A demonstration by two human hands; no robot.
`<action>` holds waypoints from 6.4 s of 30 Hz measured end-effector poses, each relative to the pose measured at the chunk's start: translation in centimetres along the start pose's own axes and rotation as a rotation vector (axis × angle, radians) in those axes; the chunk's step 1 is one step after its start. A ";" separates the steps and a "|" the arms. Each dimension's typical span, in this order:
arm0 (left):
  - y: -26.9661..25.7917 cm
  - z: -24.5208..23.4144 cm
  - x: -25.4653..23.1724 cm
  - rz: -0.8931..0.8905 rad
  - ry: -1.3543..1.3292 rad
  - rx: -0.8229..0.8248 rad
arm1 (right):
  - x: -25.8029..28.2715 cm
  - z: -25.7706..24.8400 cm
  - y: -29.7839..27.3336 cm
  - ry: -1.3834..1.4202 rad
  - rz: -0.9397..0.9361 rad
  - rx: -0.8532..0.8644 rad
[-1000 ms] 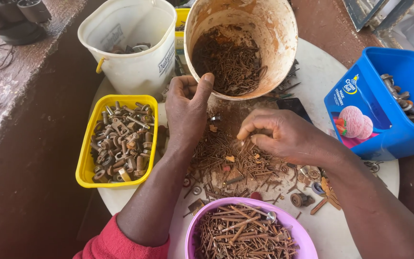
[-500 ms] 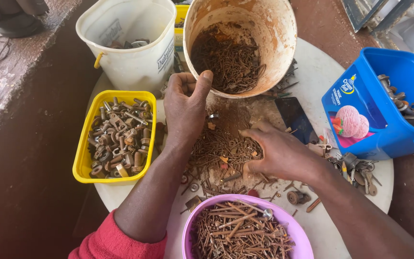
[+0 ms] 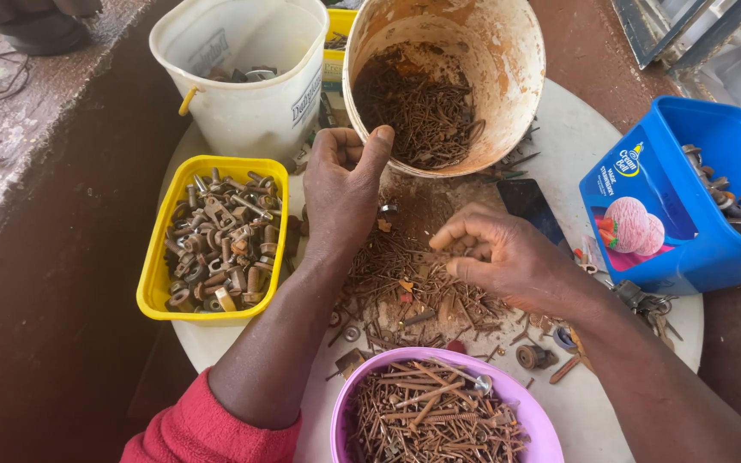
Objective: Sorting small metal pins and nails from a pile of debris into various containers.
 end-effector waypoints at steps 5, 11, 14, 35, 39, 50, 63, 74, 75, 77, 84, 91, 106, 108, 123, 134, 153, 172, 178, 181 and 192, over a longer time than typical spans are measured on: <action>0.1 0.0 0.2 0.016 -0.014 0.000 | 0.5 -1.1 -0.7 -0.157 0.048 0.024; -0.4 0.1 -1.6 -0.066 0.056 -0.100 | -2.8 -0.6 -4.3 -0.432 0.401 0.133; 0.3 0.2 0.4 -0.019 0.038 -0.058 | -2.8 0.2 -4.2 -0.449 0.292 0.164; 0.3 -0.2 0.1 0.042 -0.020 -0.001 | 3.1 0.9 -1.0 -0.460 0.072 0.293; 0.2 0.0 0.2 0.064 -0.043 0.010 | 2.3 1.7 -0.3 -0.521 0.031 0.282; 0.4 0.1 0.5 0.026 -0.004 -0.028 | 0.7 0.6 0.9 -0.184 -0.105 0.030; 0.2 0.2 0.6 -0.035 -0.004 -0.042 | 4.6 2.3 0.0 -0.542 0.307 0.131; 0.2 0.2 0.3 -0.030 -0.014 -0.028 | 2.7 4.1 1.6 -0.430 0.150 -0.005; 0.2 0.2 0.3 -0.022 -0.016 -0.025 | 2.5 3.9 1.7 -0.380 0.152 -0.015; -0.1 0.1 -0.1 -0.011 -0.030 -0.023 | 1.7 3.9 1.8 -0.368 0.142 -0.009; 0.1 0.2 0.1 -0.017 -0.032 -0.017 | 5.6 5.1 1.2 -0.648 0.144 0.076; 0.0 0.2 -0.2 -0.010 -0.038 -0.008 | 2.2 4.4 2.6 -0.468 0.164 0.027; -0.2 -0.2 -0.2 -0.051 0.008 -0.052 | -2.5 -0.1 1.5 0.171 0.244 -0.032; -0.3 -0.1 -0.8 -0.016 -0.050 -0.021 | -2.2 -0.1 1.5 0.027 0.236 0.013; 0.0 0.0 0.0 -0.040 -0.022 -0.034 | 0.6 3.4 0.0 -0.412 0.148 -0.010; 0.1 0.1 0.3 -0.017 -0.074 -0.002 | -0.5 0.4 0.2 -0.089 0.154 -0.018; -1.1 -0.4 -3.0 -0.205 0.041 -0.002 | 3.4 -5.3 -0.8 0.338 0.259 -0.048; -0.8 0.0 -1.2 -0.200 -0.004 -0.054 | 6.4 -7.4 0.0 -0.111 0.268 -0.306; -0.2 0.2 -0.2 -0.137 -0.002 -0.062 | 3.3 0.7 1.7 -0.351 -0.274 0.076; -0.2 -0.4 -0.1 -0.101 -0.011 -0.057 | 5.0 2.5 3.5 -0.424 -0.129 0.211; 0.1 -0.1 -0.2 -0.026 -0.036 -0.051 | 6.7 7.0 5.9 -0.491 -0.333 0.171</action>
Point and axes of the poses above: each hand's wrist, its own y-axis towards the middle knuckle, its own z-axis out of the palm, x = y × z, the point moved 5 cm from there along y, towards the middle knuckle, and after that the axes turned 5 degrees about -y, right-handed, at the moved point
